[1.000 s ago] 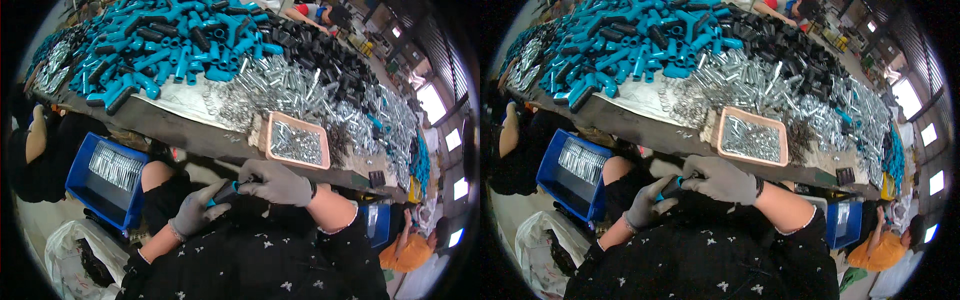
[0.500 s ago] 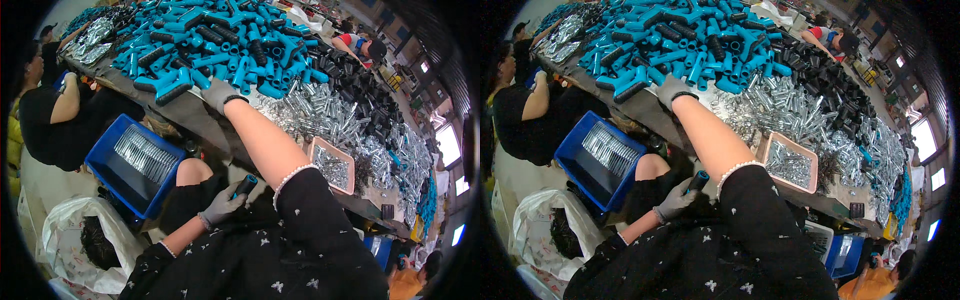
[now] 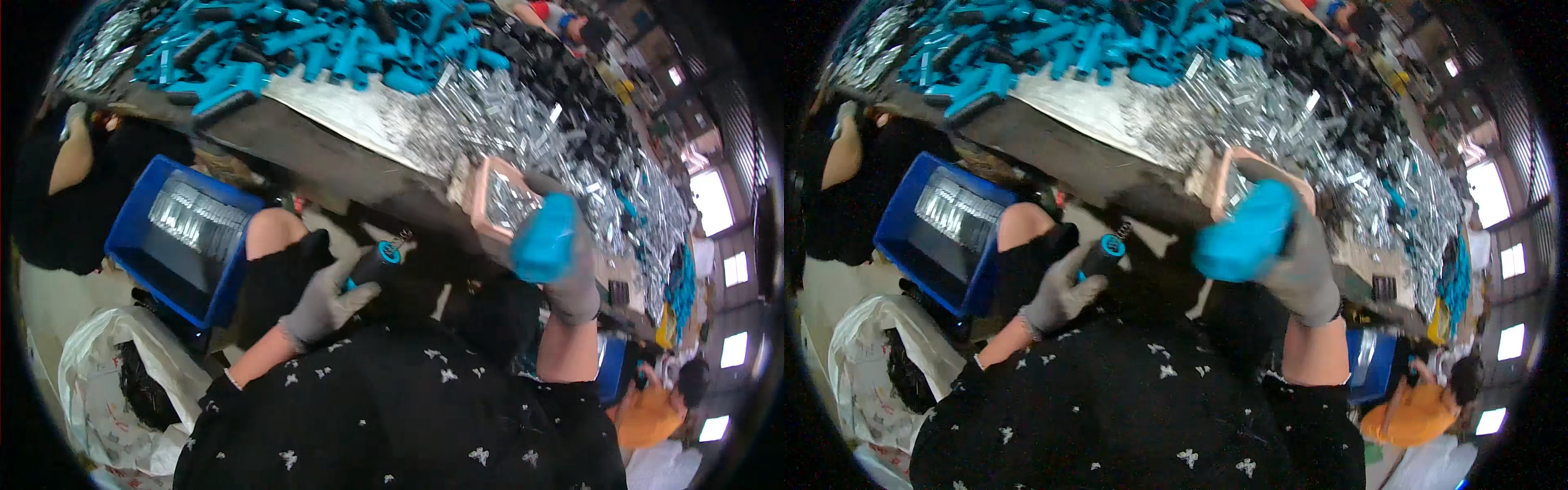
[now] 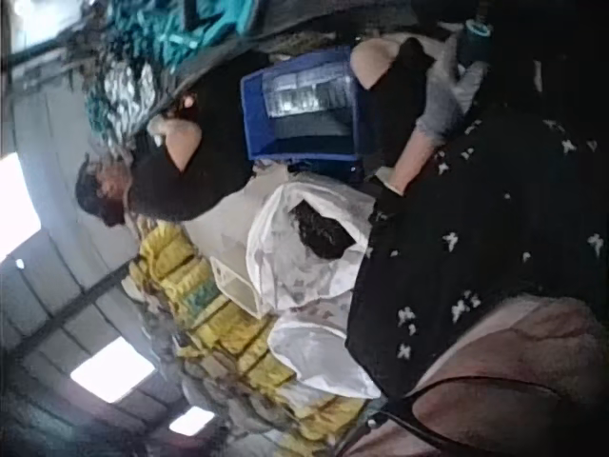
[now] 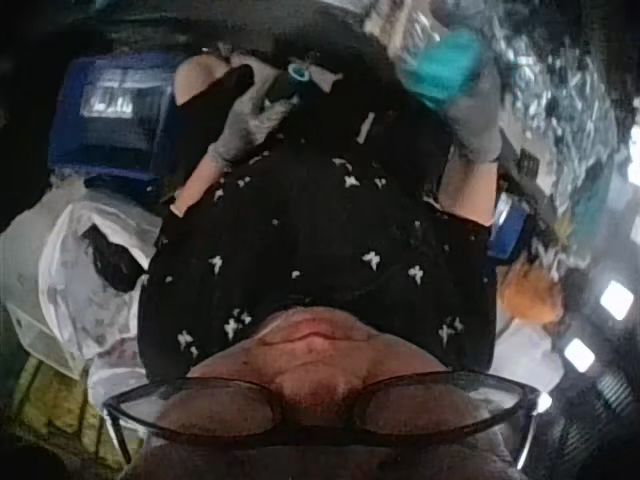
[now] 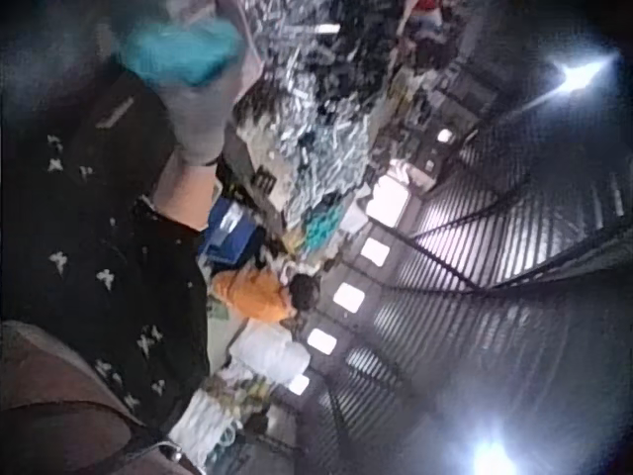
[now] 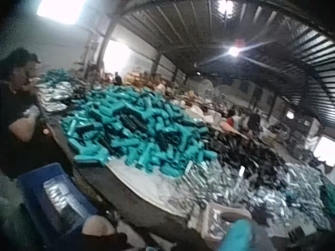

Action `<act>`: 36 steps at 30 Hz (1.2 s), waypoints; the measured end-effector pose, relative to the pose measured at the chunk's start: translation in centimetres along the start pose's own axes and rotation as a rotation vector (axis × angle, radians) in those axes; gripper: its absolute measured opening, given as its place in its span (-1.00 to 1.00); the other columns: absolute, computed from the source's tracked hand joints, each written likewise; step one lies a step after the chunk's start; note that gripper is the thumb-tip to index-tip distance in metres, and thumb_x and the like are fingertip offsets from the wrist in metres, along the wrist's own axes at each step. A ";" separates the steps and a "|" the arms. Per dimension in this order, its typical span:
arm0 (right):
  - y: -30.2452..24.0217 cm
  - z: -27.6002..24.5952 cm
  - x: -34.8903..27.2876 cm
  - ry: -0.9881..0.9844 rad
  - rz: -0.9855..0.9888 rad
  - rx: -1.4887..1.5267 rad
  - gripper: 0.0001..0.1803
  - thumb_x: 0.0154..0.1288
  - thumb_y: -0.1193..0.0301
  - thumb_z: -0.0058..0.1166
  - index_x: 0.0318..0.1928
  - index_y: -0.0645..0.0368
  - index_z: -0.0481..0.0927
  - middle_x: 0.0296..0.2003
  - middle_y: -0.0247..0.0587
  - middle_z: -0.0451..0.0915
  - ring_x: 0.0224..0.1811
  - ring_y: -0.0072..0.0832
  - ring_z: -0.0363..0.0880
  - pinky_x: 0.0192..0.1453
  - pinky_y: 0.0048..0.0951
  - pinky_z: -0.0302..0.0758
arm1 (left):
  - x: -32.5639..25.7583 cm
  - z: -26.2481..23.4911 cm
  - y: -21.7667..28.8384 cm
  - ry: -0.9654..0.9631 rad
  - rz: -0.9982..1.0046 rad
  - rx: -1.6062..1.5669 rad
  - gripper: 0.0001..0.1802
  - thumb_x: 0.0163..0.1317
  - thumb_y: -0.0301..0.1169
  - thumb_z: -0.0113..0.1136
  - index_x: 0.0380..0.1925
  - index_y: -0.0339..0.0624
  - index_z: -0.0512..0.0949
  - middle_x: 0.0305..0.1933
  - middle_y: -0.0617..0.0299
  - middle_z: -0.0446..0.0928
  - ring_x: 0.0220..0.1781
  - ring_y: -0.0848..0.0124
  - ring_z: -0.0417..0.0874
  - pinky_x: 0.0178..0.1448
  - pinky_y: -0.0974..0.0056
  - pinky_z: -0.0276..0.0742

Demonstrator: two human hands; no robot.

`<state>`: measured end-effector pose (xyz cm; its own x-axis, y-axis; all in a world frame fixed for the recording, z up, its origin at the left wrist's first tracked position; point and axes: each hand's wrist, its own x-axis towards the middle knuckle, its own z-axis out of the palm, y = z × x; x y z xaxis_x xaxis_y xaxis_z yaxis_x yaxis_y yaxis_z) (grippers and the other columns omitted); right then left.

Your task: Assemble mechanical handles by inserting metal cores into plastic sleeves and adding springs and pins.

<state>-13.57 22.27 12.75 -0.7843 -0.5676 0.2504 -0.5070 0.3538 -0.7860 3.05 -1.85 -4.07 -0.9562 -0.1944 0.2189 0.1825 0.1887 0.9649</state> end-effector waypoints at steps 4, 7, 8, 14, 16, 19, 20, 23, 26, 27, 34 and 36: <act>1.5 0.0 -1.2 -0.167 0.044 -0.087 -0.15 0.23 -0.15 0.30 0.34 0.15 0.43 0.02 0.06 0.64 0.12 -0.19 0.64 0.21 -0.24 0.50 | 0.2 0.2 1.9 -0.131 -0.064 0.012 -0.40 0.29 -0.26 0.37 0.25 -0.30 0.45 -0.19 0.02 0.60 -0.21 0.32 0.65 -0.04 0.23 0.56; 1.2 -0.6 -2.1 -0.166 -0.029 -0.303 -0.16 0.26 -0.24 0.20 0.30 0.15 0.47 -0.02 0.07 0.65 0.07 -0.07 0.65 0.12 -0.20 0.54 | 0.5 1.0 2.6 -0.153 0.053 0.094 -0.37 0.25 -0.21 0.40 0.24 -0.29 0.47 -0.14 -0.04 0.62 -0.15 0.17 0.68 0.00 0.18 0.56; 1.4 -0.8 -2.4 -0.194 -0.084 -0.398 -0.16 0.26 -0.26 0.18 0.28 0.16 0.48 -0.03 0.07 0.66 0.05 -0.03 0.65 0.10 -0.19 0.54 | 0.5 1.3 2.9 -0.177 0.080 0.156 -0.35 0.23 -0.18 0.41 0.23 -0.28 0.47 -0.12 -0.06 0.63 -0.13 0.11 0.69 0.00 0.17 0.57; 2.9 -0.9 -4.5 -0.278 -0.373 -0.428 -0.38 0.01 0.20 0.48 0.11 0.06 0.59 -0.25 -0.10 0.64 -0.15 -0.10 0.62 -0.11 -0.24 0.48 | 0.4 2.5 4.1 -0.352 -0.003 0.227 -0.41 0.25 -0.19 0.40 0.20 -0.27 0.50 -0.07 -0.07 0.65 -0.08 0.06 0.71 0.02 0.16 0.56; 3.3 -1.4 -4.5 -0.352 -0.631 -0.411 -0.43 0.02 0.21 0.45 0.07 0.05 0.61 -0.16 -0.25 0.67 -0.15 -0.21 0.61 -0.13 -0.29 0.44 | 0.2 2.5 3.8 -0.413 -0.082 0.110 -0.45 0.28 -0.21 0.38 0.18 -0.27 0.51 -0.09 0.01 0.68 -0.11 0.15 0.72 0.00 0.18 0.56; 3.0 -2.4 -5.3 -0.449 -0.758 -0.606 -0.49 -0.01 0.21 0.42 0.01 -0.01 0.65 -0.12 -0.40 0.67 -0.12 -0.35 0.61 -0.14 -0.32 0.43 | 0.5 1.3 4.1 -0.823 -0.584 -0.195 -0.51 0.40 -0.23 0.30 0.22 -0.27 0.51 -0.07 0.27 0.65 -0.04 0.52 0.56 0.10 0.29 0.51; 3.0 -2.7 -5.6 -0.508 -0.821 -0.707 -0.49 -0.02 0.20 0.42 0.00 -0.03 0.65 -0.11 -0.42 0.67 -0.12 -0.39 0.61 -0.16 -0.33 0.44 | 0.3 1.5 4.7 -0.823 -0.598 -0.201 -0.51 0.40 -0.23 0.30 0.22 -0.27 0.51 -0.07 0.27 0.65 -0.04 0.52 0.56 0.10 0.29 0.51; 3.5 -2.9 -5.9 -0.634 -0.398 -0.484 -0.54 0.04 0.18 0.44 -0.05 0.06 0.66 -0.27 -0.29 0.68 -0.24 -0.30 0.63 -0.18 -0.32 0.49 | 0.0 3.1 3.6 -0.561 -0.059 0.039 -0.51 0.27 -0.25 0.40 0.17 -0.13 0.54 -0.27 0.20 0.63 -0.26 0.50 0.66 -0.16 0.28 0.57; 4.0 -3.2 -5.6 -0.640 0.084 -0.114 -0.59 0.16 0.19 0.42 -0.12 0.22 0.66 -0.39 -0.19 0.68 -0.35 -0.33 0.63 -0.15 -0.35 0.53 | 0.3 4.4 6.7 -0.329 0.267 0.763 -0.41 0.11 -0.21 0.47 0.16 -0.02 0.54 -0.34 0.13 0.59 -0.38 0.26 0.69 -0.31 0.14 0.57; 4.5 -3.1 -5.5 -0.678 0.278 0.024 -0.60 0.20 0.20 0.38 -0.11 0.25 0.66 -0.37 -0.25 0.69 -0.32 -0.39 0.62 -0.15 -0.37 0.53 | 0.1 4.5 6.6 -0.287 0.269 0.810 -0.33 0.01 -0.16 0.48 0.18 0.06 0.52 -0.35 0.09 0.59 -0.38 0.07 0.67 -0.33 0.06 0.58; 6.8 -2.7 -7.5 -0.284 -0.213 0.076 -0.54 0.42 0.49 0.08 0.31 0.26 0.49 0.24 -0.04 0.54 0.21 -0.32 0.55 0.33 -0.33 0.44 | 0.0 5.2 5.1 -0.229 0.226 0.603 -0.38 0.11 -0.18 0.45 0.18 -0.03 0.50 -0.27 0.05 0.64 -0.31 0.03 0.69 -0.25 0.04 0.59; 7.3 -2.6 -8.2 -0.357 -0.273 0.086 -0.47 0.32 0.56 0.17 0.31 0.26 0.48 0.26 0.04 0.53 0.30 -0.17 0.53 0.38 -0.27 0.40 | 0.0 5.0 4.7 -0.206 0.243 0.517 -0.37 0.14 -0.18 0.45 0.20 -0.06 0.49 -0.22 0.05 0.66 -0.28 0.00 0.69 -0.21 0.02 0.59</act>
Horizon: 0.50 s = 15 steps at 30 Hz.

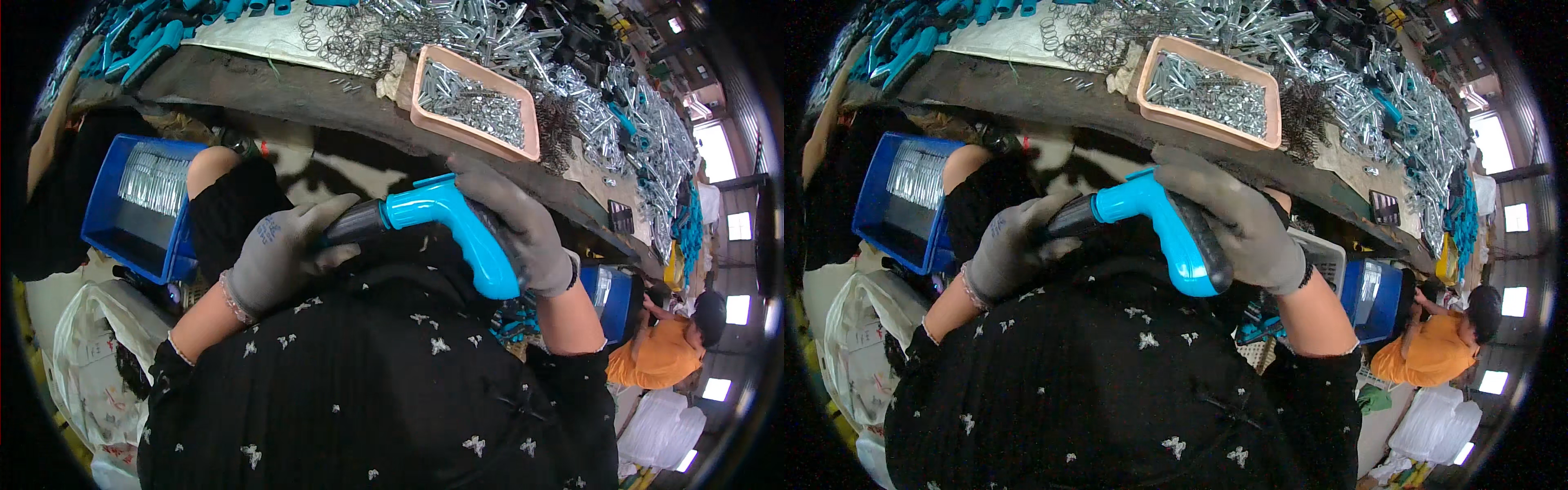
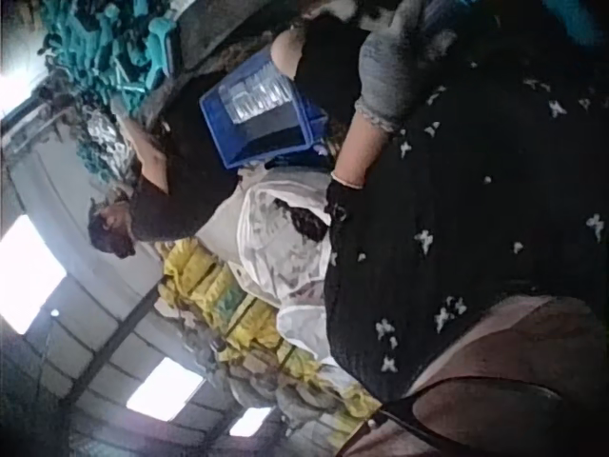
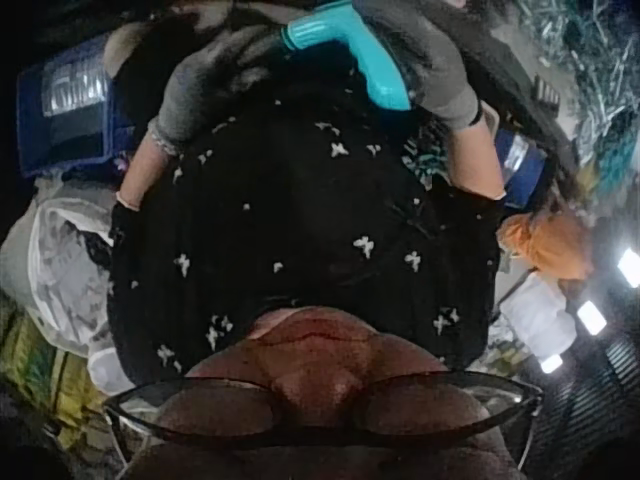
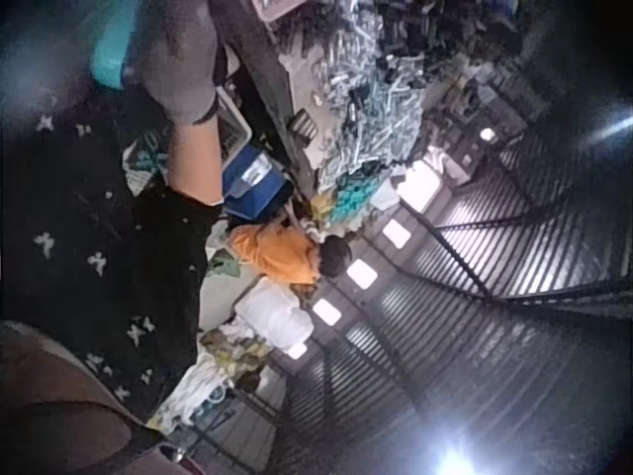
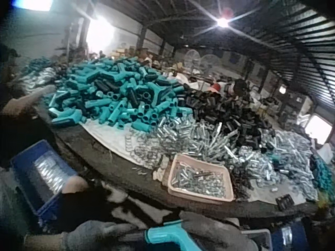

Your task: Assemble mechanical handles by inserting metal cores into plastic sleeves and adding springs and pins.

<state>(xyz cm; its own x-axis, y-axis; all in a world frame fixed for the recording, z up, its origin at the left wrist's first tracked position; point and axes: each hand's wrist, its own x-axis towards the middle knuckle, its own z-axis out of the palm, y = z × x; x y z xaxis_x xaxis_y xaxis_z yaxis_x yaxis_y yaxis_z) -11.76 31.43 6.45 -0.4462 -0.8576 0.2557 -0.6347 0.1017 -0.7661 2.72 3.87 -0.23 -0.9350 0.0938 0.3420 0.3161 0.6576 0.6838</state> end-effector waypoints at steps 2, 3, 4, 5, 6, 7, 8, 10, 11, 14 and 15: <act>-0.7 0.1 -0.2 0.002 -0.030 -0.056 -0.41 0.24 0.60 0.23 0.31 0.24 0.49 0.27 0.10 0.53 0.32 -0.11 0.53 0.39 -0.26 0.41 | 0.0 -0.1 -0.2 -0.015 -0.008 0.036 -0.36 0.13 -0.17 0.45 0.21 -0.05 0.48 -0.22 0.05 0.66 -0.28 0.01 0.69 -0.22 0.03 0.59; -0.9 0.0 -0.3 -0.001 0.034 -0.028 -0.41 0.23 0.58 0.25 0.30 0.25 0.49 0.24 0.10 0.55 0.29 -0.14 0.56 0.36 -0.28 0.43 | 0.1 -0.2 -0.2 -0.031 -0.009 0.071 -0.35 0.12 -0.16 0.45 0.22 -0.03 0.48 -0.22 0.06 0.66 -0.29 0.02 0.69 -0.24 0.04 0.59; -0.9 0.0 -0.4 -0.005 0.097 0.000 -0.42 0.23 0.57 0.27 0.29 0.25 0.50 0.22 0.09 0.57 0.26 -0.16 0.59 0.33 -0.29 0.46 | 0.0 -0.3 0.0 -0.032 -0.012 0.073 -0.35 0.12 -0.16 0.45 0.22 -0.03 0.48 -0.22 0.06 0.66 -0.29 0.02 0.69 -0.24 0.04 0.59; -0.7 0.2 -0.5 -0.007 0.097 0.004 -0.42 0.23 0.57 0.27 0.29 0.25 0.50 0.22 0.09 0.57 0.26 -0.16 0.59 0.33 -0.29 0.46 | -0.1 -0.4 0.2 -0.077 -0.019 0.109 -0.34 0.12 -0.15 0.45 0.23 -0.01 0.48 -0.23 0.07 0.65 -0.31 0.04 0.69 -0.28 0.05 0.58; -0.4 0.3 -0.5 0.002 0.102 0.011 -0.41 0.25 0.49 0.25 0.31 0.29 0.48 0.12 0.02 0.64 0.10 -0.24 0.66 0.19 -0.32 0.53 | 0.0 -0.4 0.2 -0.121 -0.021 0.142 -0.33 0.12 -0.13 0.44 0.24 0.02 0.47 -0.24 0.08 0.64 -0.33 0.06 0.69 -0.31 0.06 0.58; 0.0 0.5 -0.7 0.009 0.107 0.018 -0.39 0.28 0.42 0.24 0.32 0.32 0.46 0.02 -0.05 0.70 -0.06 -0.33 0.73 0.05 -0.35 0.59 | 0.0 -0.3 0.1 -0.122 -0.020 0.139 -0.33 0.12 -0.13 0.44 0.24 0.02 0.47 -0.24 0.08 0.64 -0.33 0.06 0.69 -0.31 0.06 0.58; 0.5 0.8 -1.0 0.009 0.111 0.017 -0.39 0.28 0.42 0.24 0.32 0.32 0.46 0.02 -0.05 0.70 -0.06 -0.33 0.73 0.05 -0.35 0.59 | 0.0 -0.2 -0.1 -0.115 -0.011 0.169 -0.34 0.12 -0.13 0.44 0.23 0.04 0.48 -0.27 0.09 0.63 -0.36 0.09 0.68 -0.34 0.07 0.56; 0.6 1.2 -2.0 0.041 0.279 -0.054 -0.38 0.41 0.27 0.14 0.36 0.36 0.39 -0.11 -0.06 0.73 -0.19 -0.40 0.73 -0.09 -0.42 0.59 | 0.1 -0.1 0.2 -0.104 0.006 0.208 -0.35 0.12 -0.13 0.44 0.23 0.06 0.49 -0.29 0.10 0.62 -0.38 0.11 0.67 -0.37 0.07 0.55; 0.2 2.1 -1.9 0.188 0.317 -0.270 -0.35 0.50 0.15 0.05 0.37 0.38 0.34 -0.24 -0.07 0.71 -0.28 -0.39 0.71 -0.15 -0.44 0.57 | 0.3 -0.2 0.6 -0.115 0.008 0.265 -0.37 0.13 -0.13 0.43 0.22 0.06 0.50 -0.30 0.11 0.61 -0.40 0.12 0.66 -0.38 0.08 0.54; -1.0 2.4 -1.3 0.212 0.452 -0.433 -0.35 0.50 0.11 0.06 0.37 0.33 0.34 -0.32 -0.13 0.68 -0.39 -0.37 0.66 -0.22 -0.42 0.54 | 0.9 -0.1 0.3 -0.131 0.011 0.257 -0.39 0.13 -0.13 0.43 0.20 0.05 0.52 -0.30 0.12 0.61 -0.41 0.13 0.66 -0.37 0.08 0.55; -0.8 2.1 -1.5 0.188 0.387 -0.369 -0.30 0.55 -0.06 -0.10 0.33 0.33 0.38 -0.28 -0.06 0.65 -0.37 -0.30 0.62 -0.21 -0.36 0.53 | 1.1 -0.1 0.2 -0.138 0.018 0.203 -0.40 0.13 -0.13 0.43 0.19 0.04 0.53 -0.28 0.12 0.62 -0.40 0.13 0.67 -0.35 0.09 0.56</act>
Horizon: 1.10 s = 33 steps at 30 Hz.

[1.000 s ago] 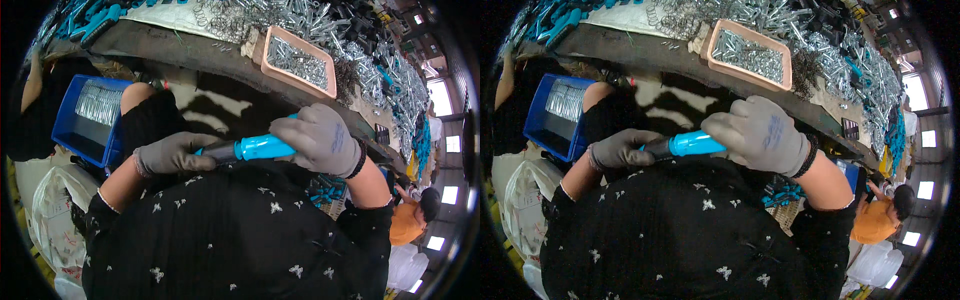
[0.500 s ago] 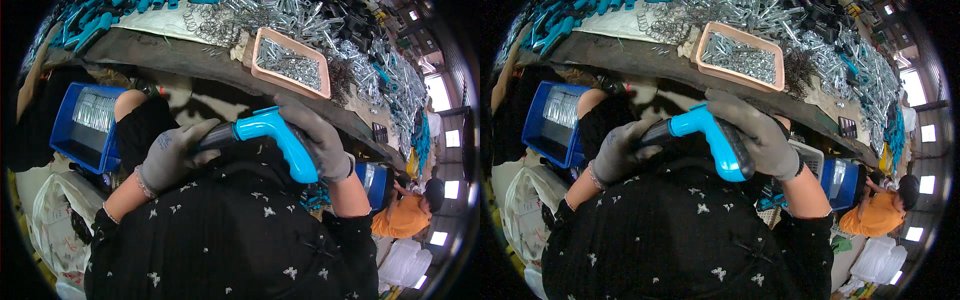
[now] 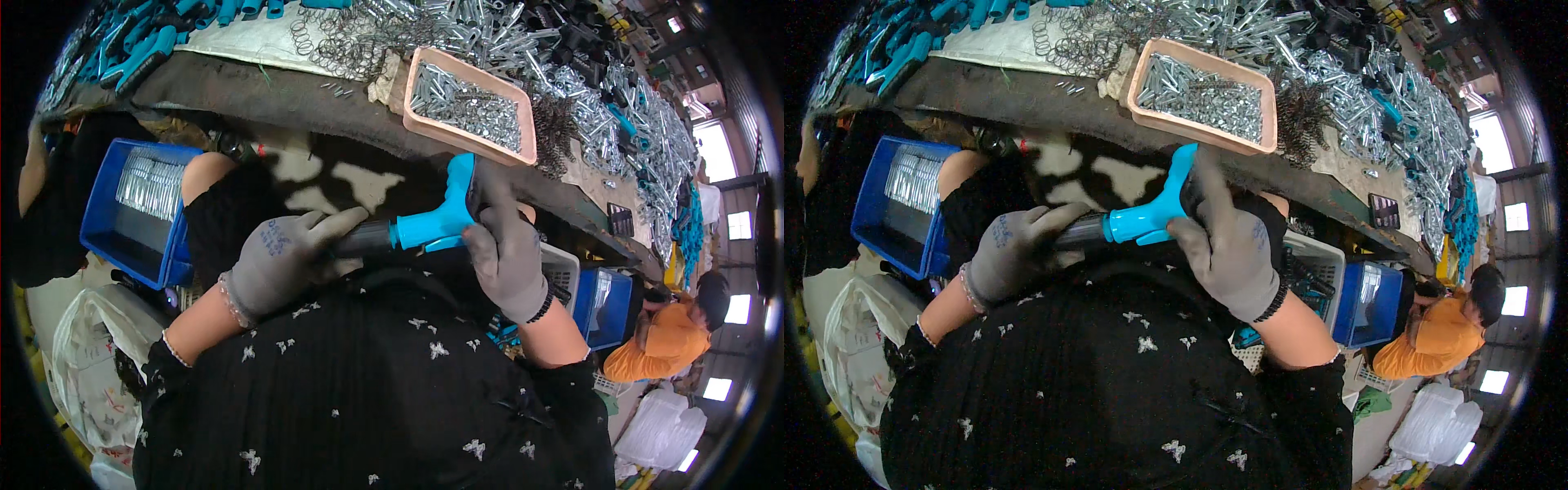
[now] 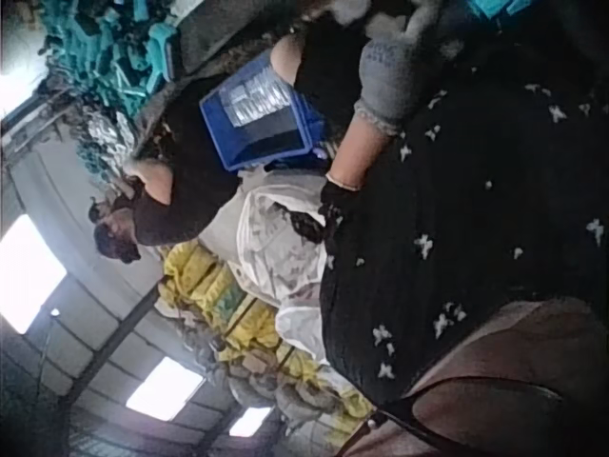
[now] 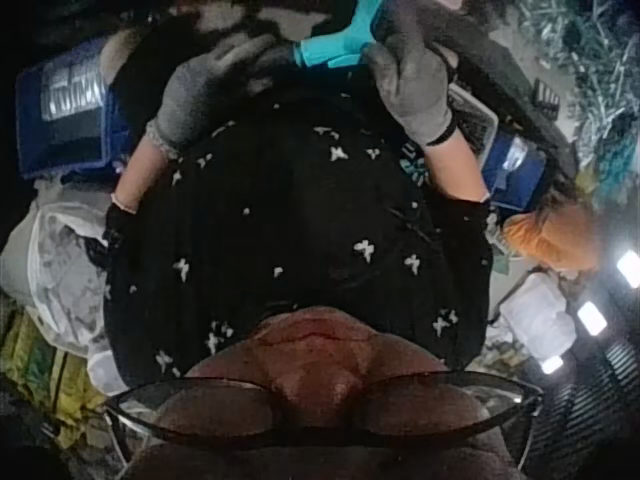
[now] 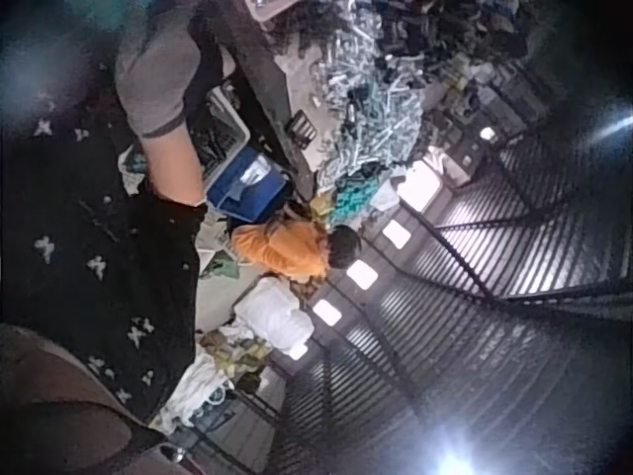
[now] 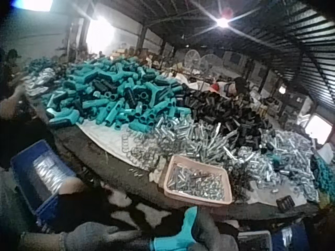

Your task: Assemble mechanical handles by inserting metal cores into plastic sleeves and adding springs and pins.

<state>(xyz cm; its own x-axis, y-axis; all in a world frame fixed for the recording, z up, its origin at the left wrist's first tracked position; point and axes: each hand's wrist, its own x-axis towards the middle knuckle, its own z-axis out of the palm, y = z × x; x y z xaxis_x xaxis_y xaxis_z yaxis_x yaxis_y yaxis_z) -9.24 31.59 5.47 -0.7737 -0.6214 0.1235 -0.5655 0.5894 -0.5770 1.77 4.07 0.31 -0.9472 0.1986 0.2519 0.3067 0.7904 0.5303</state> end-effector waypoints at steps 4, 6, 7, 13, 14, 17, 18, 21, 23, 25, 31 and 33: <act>2.4 -3.7 1.1 0.136 -0.350 -0.098 -0.30 0.50 -0.16 -0.21 0.02 0.24 0.67 -0.08 0.14 0.60 -0.05 0.06 0.58 -0.05 -0.03 0.44 | 0.7 -0.9 0.0 -0.049 0.064 -0.170 -0.37 0.13 -0.14 0.45 0.20 -0.01 0.53 -0.19 0.05 0.65 -0.28 0.05 0.71 -0.22 0.09 0.62; 0.7 -3.0 0.8 0.199 -0.329 0.265 -0.33 0.49 -0.15 -0.17 -0.01 0.23 0.67 -0.03 0.16 0.59 0.02 0.06 0.57 0.05 -0.04 0.44 | 0.5 -0.2 -0.1 -0.014 -0.059 -0.801 -0.35 0.13 -0.16 0.47 0.22 -0.04 0.52 -0.10 -0.06 0.66 -0.12 -0.07 0.70 -0.06 0.07 0.62; -0.5 -2.9 1.1 0.223 -0.328 0.639 -0.36 0.47 -0.14 -0.13 -0.04 0.22 0.68 0.02 0.17 0.58 0.08 0.05 0.55 0.15 -0.05 0.44 | 0.3 0.2 -0.2 -0.016 -0.027 -0.781 -0.35 0.13 -0.16 0.47 0.22 -0.04 0.52 -0.10 -0.06 0.66 -0.12 -0.07 0.70 -0.06 0.07 0.62; 1.3 -2.6 3.9 0.139 -0.322 0.430 -0.62 0.51 0.38 -0.20 0.13 0.26 0.61 0.24 0.10 0.50 0.33 -0.02 0.43 0.45 -0.03 0.27 | 0.1 0.3 -0.2 -0.405 -0.005 -0.282 -0.27 0.23 -0.05 0.43 0.27 -0.27 0.47 0.09 0.04 0.65 0.13 0.30 0.67 0.20 0.18 0.55; 0.8 -2.4 2.5 0.128 -0.205 0.477 -0.60 0.56 0.28 -0.17 0.10 0.32 0.57 0.20 0.11 0.54 0.35 0.03 0.42 0.47 -0.07 0.26 | -0.8 -0.5 -0.6 -0.313 -0.151 -0.749 -0.29 0.22 -0.06 0.43 0.26 -0.20 0.48 0.06 -0.02 0.65 0.06 0.17 0.70 0.12 0.15 0.57; -1.2 -2.9 2.4 0.054 -0.592 0.546 -0.62 0.55 0.38 -0.22 0.13 0.33 0.57 0.18 0.10 0.57 0.38 0.03 0.39 0.52 -0.06 0.19 | -0.2 -0.3 -1.4 -0.124 -0.263 -1.257 -0.27 0.19 -0.01 0.44 0.26 -0.15 0.49 0.04 -0.06 0.66 -0.03 0.04 0.72 0.05 0.13 0.60; -2.1 -2.5 1.9 -0.042 -0.725 0.560 -0.61 0.53 0.39 -0.21 0.15 0.33 0.57 0.19 0.09 0.58 0.40 0.03 0.37 0.56 -0.03 0.13 | -0.1 0.0 -1.5 -0.293 -0.190 -0.809 -0.23 0.18 0.03 0.44 0.25 -0.24 0.49 0.10 0.03 0.65 0.06 0.17 0.70 0.13 0.16 0.57; 0.8 -2.3 4.7 0.066 -0.160 0.697 -0.58 0.52 0.36 -0.19 0.21 0.29 0.56 0.18 0.04 0.58 0.46 -0.08 0.31 0.57 -0.10 0.13 | 0.1 -1.3 -0.2 -0.478 -0.099 -0.392 -0.21 0.17 0.04 0.45 0.22 -0.32 0.50 0.11 0.10 0.66 0.14 0.30 0.67 0.20 0.18 0.57; 0.7 -2.4 3.6 -0.062 -0.518 0.781 -0.53 0.52 0.28 -0.20 0.25 0.29 0.55 0.27 0.04 0.53 0.48 -0.01 0.28 0.61 0.04 0.00 | -0.3 -2.0 -0.9 -0.182 -0.231 -1.104 -0.34 0.21 -0.07 0.42 0.22 -0.19 0.52 -0.05 -0.10 0.67 -0.05 0.07 0.73 0.01 0.15 0.62; -1.6 -3.1 2.7 -0.120 -0.952 0.546 -0.51 0.52 0.24 -0.19 0.26 0.25 0.56 0.30 0.04 0.50 0.51 0.06 0.22 0.63 0.09 -0.10 | -0.6 -0.4 -2.3 -0.184 -0.266 -1.115 -0.35 0.22 -0.09 0.42 0.23 -0.19 0.52 -0.04 -0.09 0.68 -0.04 0.08 0.73 0.03 0.16 0.62; -1.9 -3.7 2.0 -0.065 -0.051 0.853 -0.46 0.51 0.11 -0.16 0.15 0.28 0.62 0.25 0.15 0.53 0.60 -0.05 0.07 0.67 0.04 -0.21 | 0.1 -0.1 -1.7 -0.214 -0.104 -1.186 -0.41 0.27 -0.13 0.38 0.23 -0.17 0.52 -0.08 -0.12 0.67 -0.09 0.04 0.72 -0.02 0.08 0.61; -1.8 -5.4 1.2 -0.215 -0.895 0.398 -0.50 0.53 0.15 -0.17 0.11 0.30 0.64 0.26 0.14 0.51 0.57 -0.06 0.16 0.63 0.17 -0.16 | 1.0 -1.3 0.2 -0.375 -0.321 -1.207 -0.37 0.27 -0.07 0.38 0.24 -0.17 0.51 -0.06 -0.13 0.67 -0.05 0.05 0.73 0.00 0.09 0.60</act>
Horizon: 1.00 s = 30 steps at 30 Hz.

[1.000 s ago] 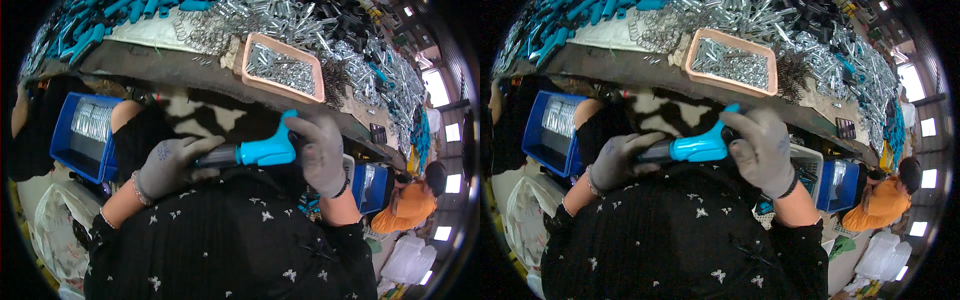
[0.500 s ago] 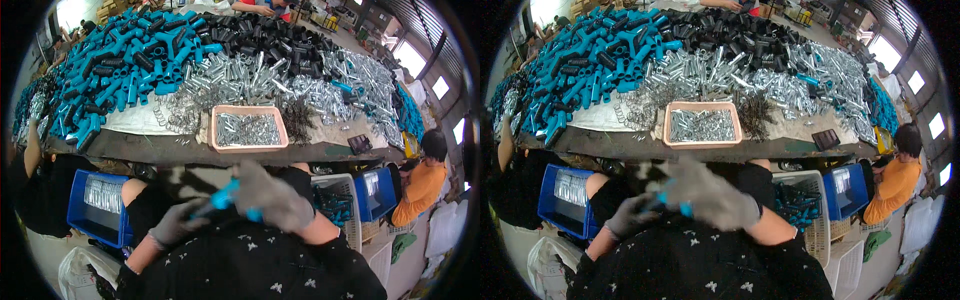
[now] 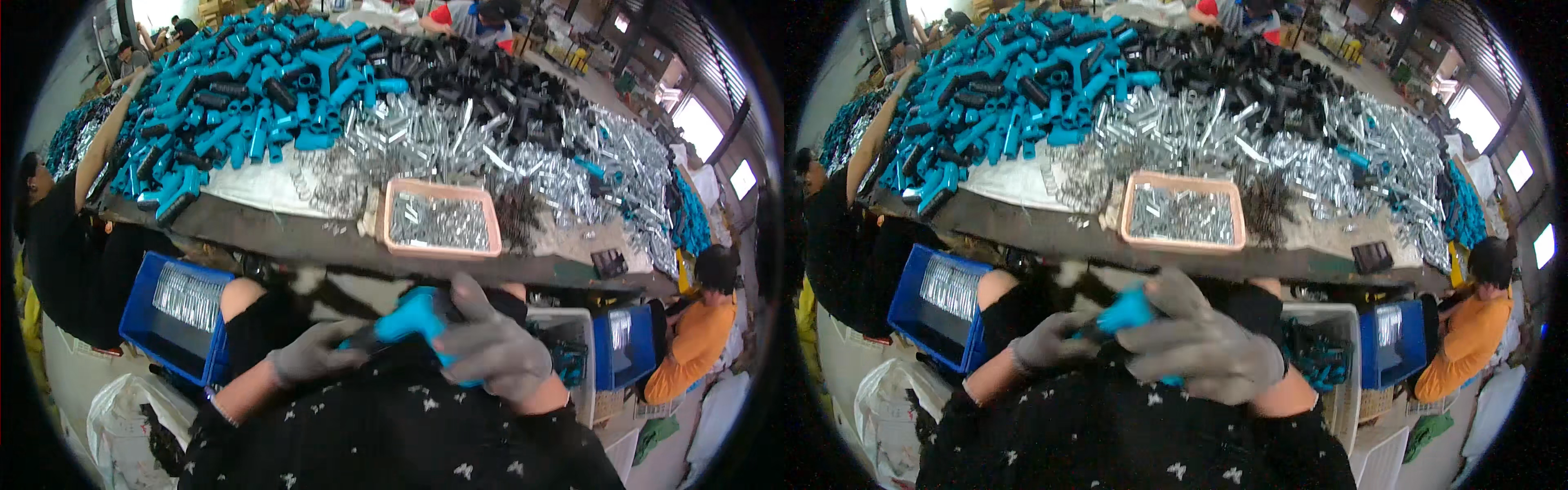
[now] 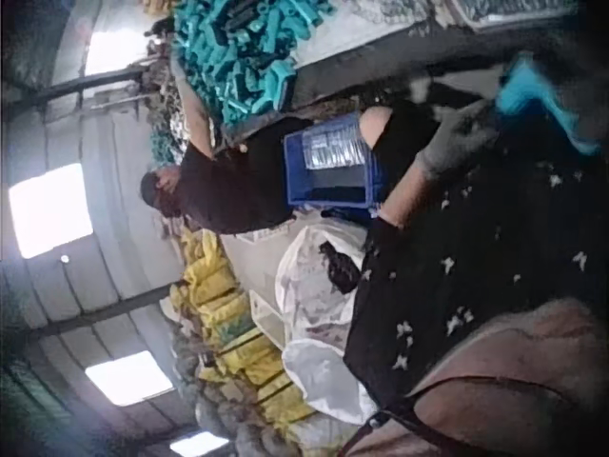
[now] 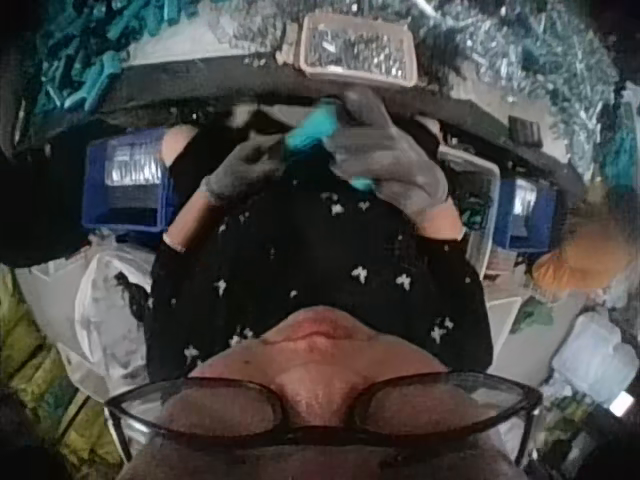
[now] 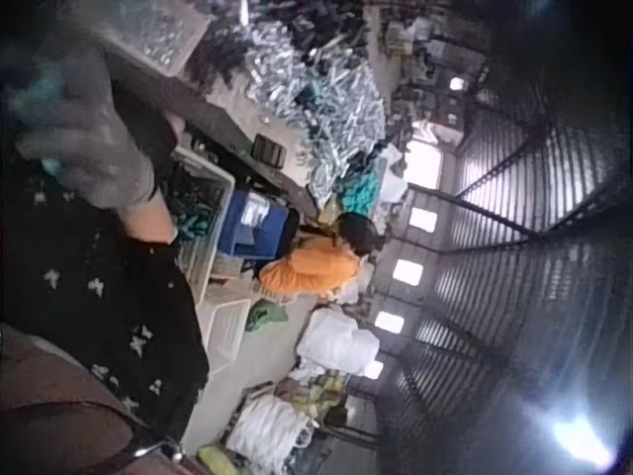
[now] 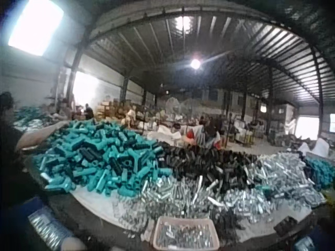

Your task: Assemble mechanical handles by inserting metal cores into plastic sleeves and adding springs and pins.

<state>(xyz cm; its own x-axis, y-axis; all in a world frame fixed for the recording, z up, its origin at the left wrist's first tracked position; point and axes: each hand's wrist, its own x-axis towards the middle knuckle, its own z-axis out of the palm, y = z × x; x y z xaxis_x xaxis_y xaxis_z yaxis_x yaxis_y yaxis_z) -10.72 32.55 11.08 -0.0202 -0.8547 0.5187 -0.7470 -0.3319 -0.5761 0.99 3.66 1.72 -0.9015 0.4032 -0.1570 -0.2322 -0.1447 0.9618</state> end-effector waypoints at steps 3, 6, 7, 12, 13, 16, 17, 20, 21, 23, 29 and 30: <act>3.3 0.3 -0.8 0.405 0.376 0.028 -0.56 0.55 0.30 -0.19 0.24 0.26 0.55 0.31 0.06 0.47 0.55 -0.16 0.22 0.62 0.06 -0.04 | 1.5 0.5 -1.8 -0.125 0.263 0.837 -0.53 0.31 -0.28 0.28 0.16 -0.29 0.55 -0.19 0.30 0.65 -0.14 0.44 0.65 -0.10 0.17 0.56; 1.5 -0.4 -1.9 0.684 0.623 0.320 -0.57 0.56 0.35 -0.24 0.24 0.28 0.55 0.32 0.06 0.47 0.55 -0.23 0.22 0.61 -0.13 0.03 | 1.6 -0.1 0.7 -0.078 0.184 0.163 -0.59 0.26 -0.27 0.29 0.04 -0.25 0.59 -0.36 0.30 0.61 -0.35 0.40 0.61 -0.21 0.14 0.55; 0.7 -0.1 -1.3 0.486 0.376 0.249 -0.57 0.47 0.35 -0.09 0.24 0.26 0.55 0.30 0.06 0.49 0.53 -0.18 0.24 0.61 -0.05 0.02 | 1.5 -0.8 -0.6 -0.071 0.083 0.043 -0.63 0.20 -0.29 0.33 -0.05 -0.24 0.60 -0.30 0.28 0.61 -0.28 0.43 0.60 -0.14 0.15 0.55; 2.8 0.3 0.5 0.585 0.580 0.066 -0.62 0.37 0.43 0.07 0.16 0.25 0.60 -0.03 -0.08 0.70 0.04 -0.30 0.69 0.17 -0.35 0.55 | 4.5 0.8 -1.4 -0.177 0.084 0.440 -0.51 0.13 -0.22 0.52 -0.04 -0.25 0.60 -0.11 0.18 0.62 -0.09 0.47 0.57 0.03 0.22 0.54; 4.3 0.0 -0.4 0.671 0.734 0.175 -0.69 0.42 0.38 0.01 0.04 0.26 0.64 -0.18 -0.10 0.71 -0.11 -0.34 0.70 0.06 -0.33 0.56 | 3.9 1.4 -0.8 -0.129 0.069 0.426 -0.47 0.10 -0.22 0.56 -0.03 -0.28 0.59 -0.10 0.14 0.63 -0.08 0.47 0.57 0.05 0.23 0.54; 4.4 0.4 -3.5 0.611 0.895 0.130 -0.67 0.49 0.24 -0.05 -0.04 0.23 0.64 -0.31 -0.03 0.68 -0.23 -0.27 0.68 -0.11 -0.21 0.54 | 3.1 1.8 -0.5 0.221 0.193 0.189 -0.54 0.13 -0.37 0.51 -0.02 -0.34 0.58 -0.09 0.09 0.64 -0.09 0.47 0.59 0.04 0.25 0.56; 3.0 0.9 -3.4 0.540 0.876 -0.074 -0.67 0.49 0.23 -0.04 0.00 0.20 0.62 -0.32 0.05 0.66 -0.22 -0.18 0.68 -0.10 -0.16 0.54 | 3.6 1.7 -0.7 0.211 0.184 0.184 -0.54 0.13 -0.37 0.51 -0.02 -0.34 0.58 -0.09 0.09 0.64 -0.09 0.47 0.59 0.04 0.25 0.56; -0.8 2.3 -1.4 0.378 0.935 -0.141 -0.69 0.48 0.27 -0.01 0.13 0.06 0.57 -0.31 0.14 0.62 -0.18 0.00 0.66 -0.11 -0.06 0.55 | 5.2 0.0 -2.8 0.486 -0.004 0.355 -0.57 0.16 -0.45 0.41 0.03 -0.34 0.56 -0.11 0.11 0.64 -0.15 0.47 0.62 -0.05 0.26 0.59; -1.3 1.4 -1.0 0.342 0.776 -0.021 -0.69 0.48 0.29 -0.02 0.12 0.09 0.58 -0.25 0.13 0.65 -0.13 0.01 0.66 -0.07 -0.08 0.56 | 5.0 -1.8 -4.9 0.513 0.028 0.500 -0.58 0.16 -0.46 0.37 0.03 -0.31 0.55 -0.16 0.17 0.63 -0.24 0.46 0.60 -0.12 0.29 0.58; 1.4 -1.9 -3.6 0.282 0.555 -0.168 -0.66 0.48 0.31 -0.03 0.13 0.18 0.59 -0.11 0.13 0.67 -0.02 0.03 0.65 0.04 -0.13 0.56 | 4.3 -2.5 -6.2 0.543 0.056 0.644 -0.60 0.16 -0.47 0.33 0.03 -0.28 0.55 -0.21 0.23 0.62 -0.32 0.46 0.59 -0.20 0.31 0.57; 12.6 -14.0 -15.1 0.974 1.210 -0.951 -0.39 0.28 0.10 0.27 0.20 0.24 0.57 0.11 0.13 0.62 0.20 -0.04 0.58 0.30 -0.15 0.47 | 0.0 -1.2 -3.1 0.623 0.444 -0.286 -0.43 0.24 0.01 0.35 0.05 -0.18 0.50 -0.01 0.15 0.54 -0.14 0.35 0.55 -0.03 0.20 0.54; 13.2 -15.1 -15.9 0.821 1.460 -0.939 -0.34 0.25 0.06 0.29 0.23 0.23 0.54 0.11 0.12 0.62 0.21 -0.04 0.57 0.30 -0.11 0.47 | 0.0 -1.2 -3.1 0.630 0.447 -0.287 -0.43 0.24 0.01 0.35 0.05 -0.18 0.50 -0.01 0.15 0.54 -0.14 0.35 0.55 -0.03 0.20 0.54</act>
<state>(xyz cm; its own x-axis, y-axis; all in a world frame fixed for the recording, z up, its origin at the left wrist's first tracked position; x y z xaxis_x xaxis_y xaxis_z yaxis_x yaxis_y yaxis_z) -30.28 47.78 4.77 -0.9221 0.2340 0.3083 0.0773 0.8919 -0.4457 1.24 3.02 -1.58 -0.9471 -0.3172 0.0486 0.1896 -0.4309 0.8823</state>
